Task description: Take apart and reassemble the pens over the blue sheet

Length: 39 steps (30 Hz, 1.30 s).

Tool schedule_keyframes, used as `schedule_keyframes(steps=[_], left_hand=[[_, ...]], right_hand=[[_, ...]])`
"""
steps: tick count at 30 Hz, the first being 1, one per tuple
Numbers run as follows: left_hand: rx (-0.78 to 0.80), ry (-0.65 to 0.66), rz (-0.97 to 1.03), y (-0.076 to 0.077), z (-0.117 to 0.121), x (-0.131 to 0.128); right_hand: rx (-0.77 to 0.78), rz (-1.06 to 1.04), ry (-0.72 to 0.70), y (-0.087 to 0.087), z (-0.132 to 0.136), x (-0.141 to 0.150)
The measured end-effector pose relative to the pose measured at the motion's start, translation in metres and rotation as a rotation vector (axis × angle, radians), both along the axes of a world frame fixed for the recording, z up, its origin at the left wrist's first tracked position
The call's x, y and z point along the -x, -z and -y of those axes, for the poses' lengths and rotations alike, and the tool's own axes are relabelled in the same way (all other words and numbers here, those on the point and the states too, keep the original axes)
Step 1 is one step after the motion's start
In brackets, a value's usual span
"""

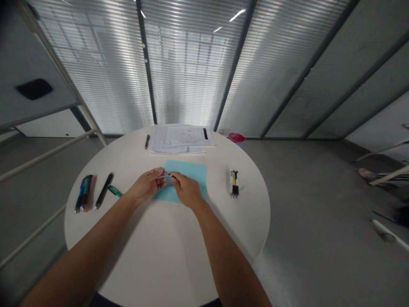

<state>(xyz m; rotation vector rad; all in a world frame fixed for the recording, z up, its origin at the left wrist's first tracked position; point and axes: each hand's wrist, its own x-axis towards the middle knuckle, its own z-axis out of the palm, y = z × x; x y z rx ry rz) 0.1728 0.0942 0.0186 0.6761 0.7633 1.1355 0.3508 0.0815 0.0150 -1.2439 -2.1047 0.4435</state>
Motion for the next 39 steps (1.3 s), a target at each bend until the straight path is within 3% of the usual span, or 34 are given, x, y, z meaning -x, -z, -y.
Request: schedule_keyframes(steps=[16,39], left_hand=[[-0.032,0.02,-0.043,0.0004,-0.0001,-0.0004],[-0.218,-0.097,-0.359,0.0079,-0.0025,-0.0046]], right_hand=[[0.015,0.029,0.007,-0.001,0.0002,0.0012],[0.027,0.036,0.021,-0.0036,0.001,0.0022]])
